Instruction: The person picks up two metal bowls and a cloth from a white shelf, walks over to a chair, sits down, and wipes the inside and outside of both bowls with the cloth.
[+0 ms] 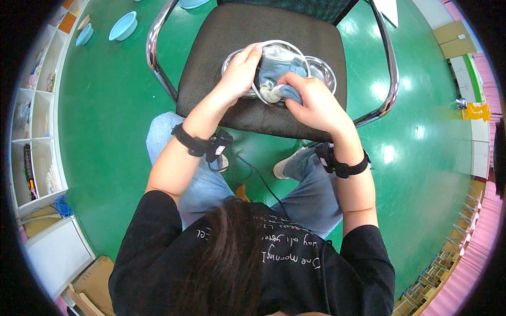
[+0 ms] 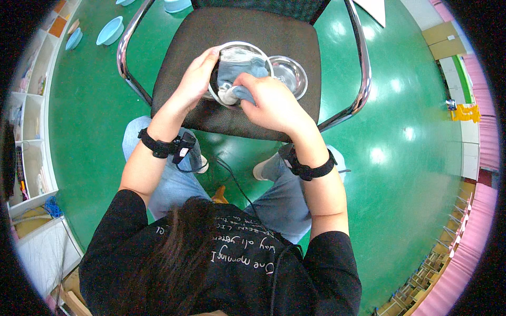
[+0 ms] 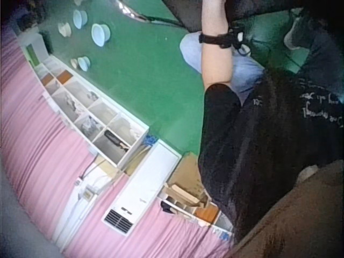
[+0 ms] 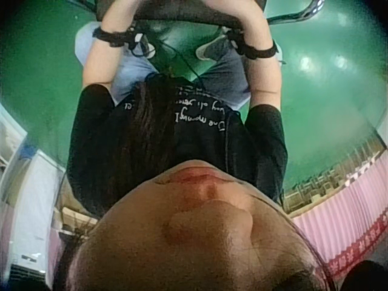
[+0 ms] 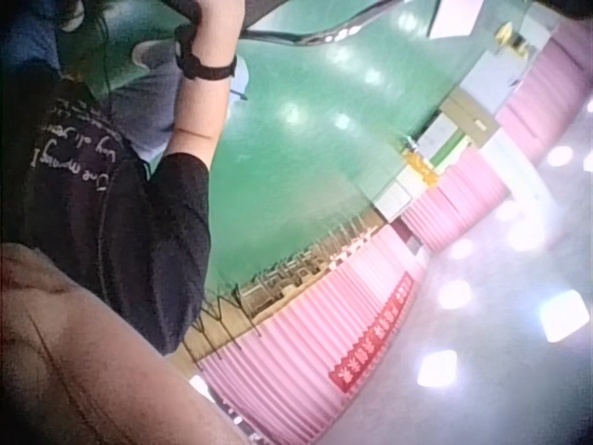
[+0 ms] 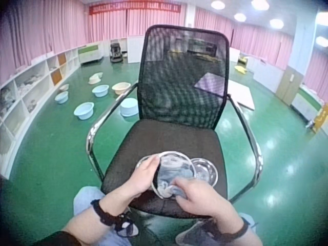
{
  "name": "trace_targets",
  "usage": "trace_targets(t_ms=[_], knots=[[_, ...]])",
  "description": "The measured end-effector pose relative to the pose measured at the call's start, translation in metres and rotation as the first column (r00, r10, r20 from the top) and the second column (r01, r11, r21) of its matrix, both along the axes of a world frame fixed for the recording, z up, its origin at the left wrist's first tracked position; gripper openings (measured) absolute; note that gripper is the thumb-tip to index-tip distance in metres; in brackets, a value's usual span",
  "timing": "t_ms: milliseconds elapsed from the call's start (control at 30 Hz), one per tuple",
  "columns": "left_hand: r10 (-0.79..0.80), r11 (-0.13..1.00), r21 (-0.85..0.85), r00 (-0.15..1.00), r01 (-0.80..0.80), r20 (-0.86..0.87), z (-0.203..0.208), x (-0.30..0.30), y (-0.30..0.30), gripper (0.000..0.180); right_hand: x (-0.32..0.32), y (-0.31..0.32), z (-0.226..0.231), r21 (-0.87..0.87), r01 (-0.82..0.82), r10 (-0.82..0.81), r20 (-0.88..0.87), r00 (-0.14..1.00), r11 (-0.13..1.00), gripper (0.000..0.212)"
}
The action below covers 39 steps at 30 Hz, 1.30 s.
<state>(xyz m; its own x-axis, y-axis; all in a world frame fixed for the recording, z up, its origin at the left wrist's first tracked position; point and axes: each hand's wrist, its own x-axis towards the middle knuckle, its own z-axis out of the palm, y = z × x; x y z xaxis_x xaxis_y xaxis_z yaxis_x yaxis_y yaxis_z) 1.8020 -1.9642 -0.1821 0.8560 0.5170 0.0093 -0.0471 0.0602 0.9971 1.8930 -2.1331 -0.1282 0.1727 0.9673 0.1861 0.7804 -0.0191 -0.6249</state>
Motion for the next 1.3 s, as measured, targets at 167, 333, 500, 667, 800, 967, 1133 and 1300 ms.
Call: trace_targets(t_ms=[167, 333, 500, 667, 800, 967, 1133, 1300], knots=[[0.045, 0.990, 0.136, 0.998, -0.040, -0.038, 0.009, -0.001, 0.002, 0.040, 0.002, -0.004, -0.010, 0.046, 0.140, -0.147, 0.274, 0.950, 0.989, 0.028], [0.009, 0.980, 0.200, 0.999, 0.001, -0.050, 0.014, -0.001, -0.008, 0.041, 0.010, -0.002, -0.018, 0.136, 0.292, -0.322, 0.378, 0.868, 0.947, 0.032], [-0.016, 0.960, 0.278, 1.000, 0.017, -0.006, 0.005, 0.003, -0.019, 0.039, 0.018, 0.000, -0.021, 0.178, 0.268, -0.295, 0.151, 0.943, 0.947, 0.037], [-0.012, 0.929, 0.369, 0.999, 0.029, -0.049, 0.003, 0.004, -0.028, 0.041, 0.016, 0.001, -0.024, 0.213, 0.212, -0.219, 0.009, 0.976, 0.954, 0.039], [-0.004, 0.924, 0.381, 1.000, 0.007, -0.009, -0.001, 0.002, -0.035, 0.047, 0.017, 0.000, -0.030, 0.217, 0.181, -0.149, -0.159, 0.976, 0.959, 0.039], [0.068, 0.909, 0.373, 0.950, -0.184, 0.304, 0.008, 0.004, -0.041, 0.044, 0.011, -0.004, -0.015, 0.179, 0.188, -0.113, -0.364, 0.925, 0.966, 0.035], [0.101, 0.858, 0.452, 0.943, -0.244, 0.318, 0.012, 0.001, -0.030, 0.037, 0.006, -0.001, -0.016, 0.110, 0.155, -0.066, -0.566, 0.822, 0.982, 0.032], [0.040, 0.862, 0.479, 0.966, -0.163, 0.257, 0.016, 0.001, -0.030, 0.034, 0.009, -0.003, -0.015, 0.014, 0.103, -0.086, -0.437, 0.895, 0.995, 0.027]])
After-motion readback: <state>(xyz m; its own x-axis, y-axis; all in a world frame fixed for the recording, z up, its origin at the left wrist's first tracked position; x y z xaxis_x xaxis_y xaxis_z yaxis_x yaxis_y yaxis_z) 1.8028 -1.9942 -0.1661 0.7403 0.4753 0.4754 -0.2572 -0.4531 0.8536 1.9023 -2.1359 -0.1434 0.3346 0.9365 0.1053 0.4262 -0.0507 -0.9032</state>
